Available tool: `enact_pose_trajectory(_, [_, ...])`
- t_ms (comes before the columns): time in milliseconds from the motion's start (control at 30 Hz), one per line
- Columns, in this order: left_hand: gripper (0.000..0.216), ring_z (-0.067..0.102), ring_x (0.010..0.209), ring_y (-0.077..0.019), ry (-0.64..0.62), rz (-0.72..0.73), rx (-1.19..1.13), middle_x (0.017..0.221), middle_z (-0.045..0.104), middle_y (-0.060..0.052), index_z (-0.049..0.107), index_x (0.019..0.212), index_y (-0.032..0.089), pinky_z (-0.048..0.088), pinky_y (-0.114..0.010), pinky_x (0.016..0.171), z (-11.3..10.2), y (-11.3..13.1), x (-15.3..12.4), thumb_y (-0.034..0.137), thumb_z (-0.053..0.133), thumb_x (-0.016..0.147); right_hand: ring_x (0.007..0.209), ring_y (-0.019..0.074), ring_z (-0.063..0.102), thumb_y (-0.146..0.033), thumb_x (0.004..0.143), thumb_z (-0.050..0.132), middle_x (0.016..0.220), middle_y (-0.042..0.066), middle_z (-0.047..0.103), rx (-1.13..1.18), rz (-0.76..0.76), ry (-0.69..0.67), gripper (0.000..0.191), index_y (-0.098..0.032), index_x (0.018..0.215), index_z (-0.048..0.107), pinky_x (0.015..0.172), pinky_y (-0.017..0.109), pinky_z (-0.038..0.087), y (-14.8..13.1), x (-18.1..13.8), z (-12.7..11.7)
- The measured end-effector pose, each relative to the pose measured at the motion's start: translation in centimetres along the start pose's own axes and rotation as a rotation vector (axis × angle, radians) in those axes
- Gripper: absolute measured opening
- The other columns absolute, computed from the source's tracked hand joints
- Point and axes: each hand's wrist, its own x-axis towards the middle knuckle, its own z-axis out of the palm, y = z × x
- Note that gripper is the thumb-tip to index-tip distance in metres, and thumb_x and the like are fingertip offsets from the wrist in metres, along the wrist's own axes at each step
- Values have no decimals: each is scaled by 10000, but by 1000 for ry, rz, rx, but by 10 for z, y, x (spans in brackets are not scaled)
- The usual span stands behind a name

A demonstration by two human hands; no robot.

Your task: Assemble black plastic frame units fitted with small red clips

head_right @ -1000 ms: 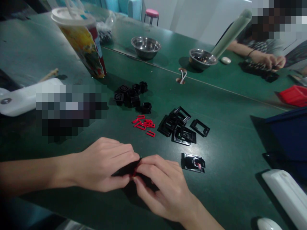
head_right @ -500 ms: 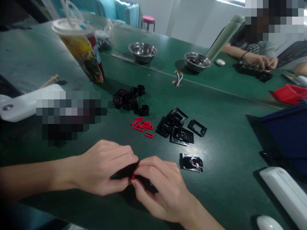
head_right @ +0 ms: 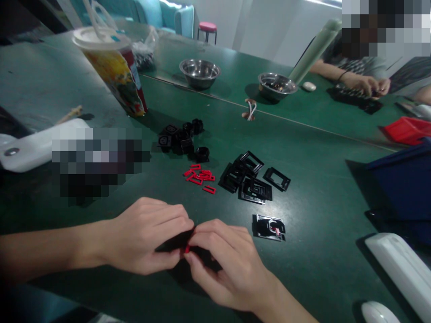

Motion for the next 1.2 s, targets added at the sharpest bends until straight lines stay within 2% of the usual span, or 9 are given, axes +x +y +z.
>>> enact_pose_trajectory(367, [142, 619, 710, -181, 4, 4, -5, 908, 650, -8, 648, 981, 189, 452, -336, 628, 1, 1, 1, 267, 531, 999, 820, 137, 690, -92, 951, 689, 991, 56, 745, 23, 39, -21, 146, -154, 1083, 688, 628, 259, 506, 1, 0, 0])
enact_pose_trajectory(900, [118, 621, 716, -177, -9, -23, -27, 930, 656, -6, 637, 1003, 199, 454, -328, 618, 0, 0, 0, 282, 553, 991, 687, 104, 601, -107, 946, 688, 971, 36, 725, 65, 78, -23, 119, -172, 1046, 692, 582, 259, 478, 0, 0, 0])
enact_pose_trajectory(1200, [85, 600, 695, -166, -3, -9, -18, 910, 630, 11, 622, 971, 205, 444, -330, 606, 2, -2, 1, 283, 589, 965, 772, 125, 639, -118, 958, 694, 1063, 64, 711, 77, 89, -36, 152, -182, 1095, 701, 596, 248, 510, 2, -1, 0])
